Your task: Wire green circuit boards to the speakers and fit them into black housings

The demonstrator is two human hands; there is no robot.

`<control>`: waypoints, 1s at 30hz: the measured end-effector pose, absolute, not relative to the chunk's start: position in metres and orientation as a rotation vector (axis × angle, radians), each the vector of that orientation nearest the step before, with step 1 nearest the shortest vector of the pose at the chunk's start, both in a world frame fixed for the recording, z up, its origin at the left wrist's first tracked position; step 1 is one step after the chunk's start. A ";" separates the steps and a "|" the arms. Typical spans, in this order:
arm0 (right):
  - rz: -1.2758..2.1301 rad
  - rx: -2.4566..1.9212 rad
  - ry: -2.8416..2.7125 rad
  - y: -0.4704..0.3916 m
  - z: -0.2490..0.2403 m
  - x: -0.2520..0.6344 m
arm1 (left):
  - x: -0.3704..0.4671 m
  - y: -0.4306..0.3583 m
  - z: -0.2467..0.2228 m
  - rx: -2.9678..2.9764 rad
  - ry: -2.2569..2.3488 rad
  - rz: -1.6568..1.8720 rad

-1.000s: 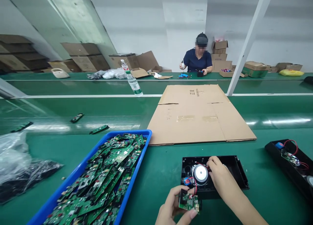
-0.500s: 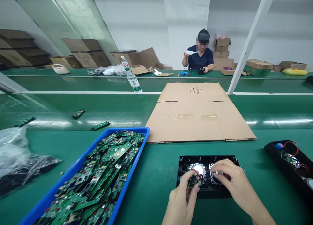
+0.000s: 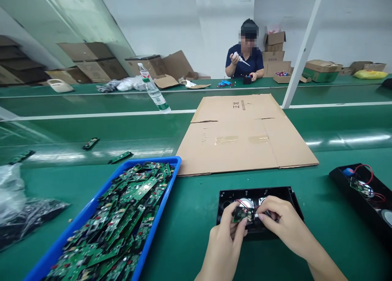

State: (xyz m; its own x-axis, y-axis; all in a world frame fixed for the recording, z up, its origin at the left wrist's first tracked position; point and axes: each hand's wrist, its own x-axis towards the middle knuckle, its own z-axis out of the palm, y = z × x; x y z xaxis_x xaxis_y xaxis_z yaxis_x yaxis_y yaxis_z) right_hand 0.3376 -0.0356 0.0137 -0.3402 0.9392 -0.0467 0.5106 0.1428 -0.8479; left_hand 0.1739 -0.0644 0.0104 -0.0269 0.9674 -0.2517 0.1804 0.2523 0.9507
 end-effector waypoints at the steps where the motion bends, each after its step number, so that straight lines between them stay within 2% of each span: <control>1: 1.026 -1.365 -1.971 -0.036 0.012 0.338 | 0.175 -0.064 0.012 1.134 1.444 0.932; 11: 0.215 -1.009 -2.443 -0.035 0.001 0.335 | 0.175 -0.056 0.007 1.215 1.378 0.906; 21: -0.208 -1.005 -2.356 -0.042 -0.006 0.319 | 0.175 -0.051 0.002 1.294 1.373 0.818; 24: -0.056 -1.031 -2.325 -0.042 -0.009 0.320 | 0.174 -0.051 0.003 1.340 1.370 0.823; 30: 0.667 -1.268 -2.203 -0.037 -0.009 0.331 | 0.168 -0.052 0.006 1.475 1.278 0.797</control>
